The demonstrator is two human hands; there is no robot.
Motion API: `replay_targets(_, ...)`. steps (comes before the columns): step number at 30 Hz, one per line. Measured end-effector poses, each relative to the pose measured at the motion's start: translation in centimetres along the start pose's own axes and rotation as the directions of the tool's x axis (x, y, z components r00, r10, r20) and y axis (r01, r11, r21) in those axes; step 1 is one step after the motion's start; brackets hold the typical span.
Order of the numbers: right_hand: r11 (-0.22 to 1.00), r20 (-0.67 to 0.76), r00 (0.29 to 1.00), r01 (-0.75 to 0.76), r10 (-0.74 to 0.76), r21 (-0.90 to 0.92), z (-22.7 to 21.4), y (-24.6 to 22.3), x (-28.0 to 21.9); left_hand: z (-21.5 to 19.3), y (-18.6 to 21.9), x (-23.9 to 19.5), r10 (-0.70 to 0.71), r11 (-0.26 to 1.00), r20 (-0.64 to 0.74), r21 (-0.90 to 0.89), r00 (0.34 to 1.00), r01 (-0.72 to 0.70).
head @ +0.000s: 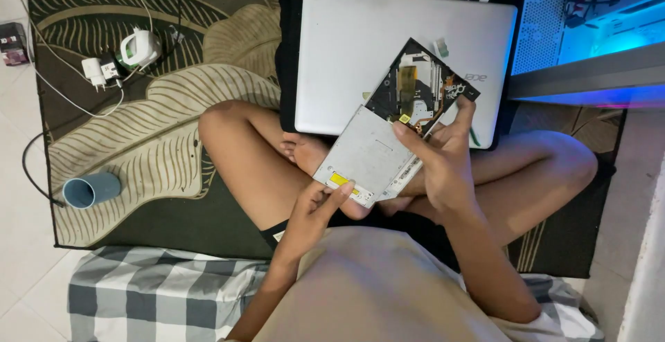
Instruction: The person sits on the floor and cleans the internal components of a disassembled laptop using a toothbrush. They brush the motherboard, a metal shield, and a circuit board, then place the cleaned parts back onto the laptop chassis.
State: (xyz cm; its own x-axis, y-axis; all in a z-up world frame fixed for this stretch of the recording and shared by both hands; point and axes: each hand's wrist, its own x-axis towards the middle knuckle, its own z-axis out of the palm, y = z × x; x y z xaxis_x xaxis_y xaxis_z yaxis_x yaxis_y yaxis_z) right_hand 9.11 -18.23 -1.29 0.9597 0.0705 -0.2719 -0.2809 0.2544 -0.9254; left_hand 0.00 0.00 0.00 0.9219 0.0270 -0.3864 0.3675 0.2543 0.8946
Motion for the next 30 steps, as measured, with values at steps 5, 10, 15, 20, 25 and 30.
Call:
replay_targets(5,0.999,-0.024,0.999,0.033,-0.033,0.024,1.2,-1.5,0.2,-0.5,-0.7,0.0,0.003,1.0,0.015,0.019,1.0,-0.003)
replay_targets(10,0.999,-0.037,0.998,0.046,-0.046,0.001,1.5,-2.3,0.0,-1.2,-2.3,-0.4,-0.004,0.998,0.035,0.059,0.999,0.001)
replay_targets(15,1.0,-0.02,0.999,0.025,-0.025,-0.005,1.4,-2.5,0.3,-0.4,-0.8,-0.3,0.048,0.996,0.036,0.077,0.998,-0.051)
replay_targets(20,0.977,-0.048,0.979,-0.194,0.199,0.089,0.7,-2.0,0.2,-1.0,-2.7,0.0,0.013,0.997,0.021,0.071,1.0,-0.014)
replay_targets(25,0.938,-0.052,0.951,-0.291,0.305,0.188,0.5,-1.2,0.4,-1.6,-5.1,0.1,-0.011,0.998,0.002,0.066,1.0,0.011)
replay_targets(30,0.934,-0.059,0.948,-0.296,0.313,0.199,0.6,-1.3,-0.1,-1.4,-4.9,0.1,0.003,0.999,-0.011,0.051,1.0,-0.002)
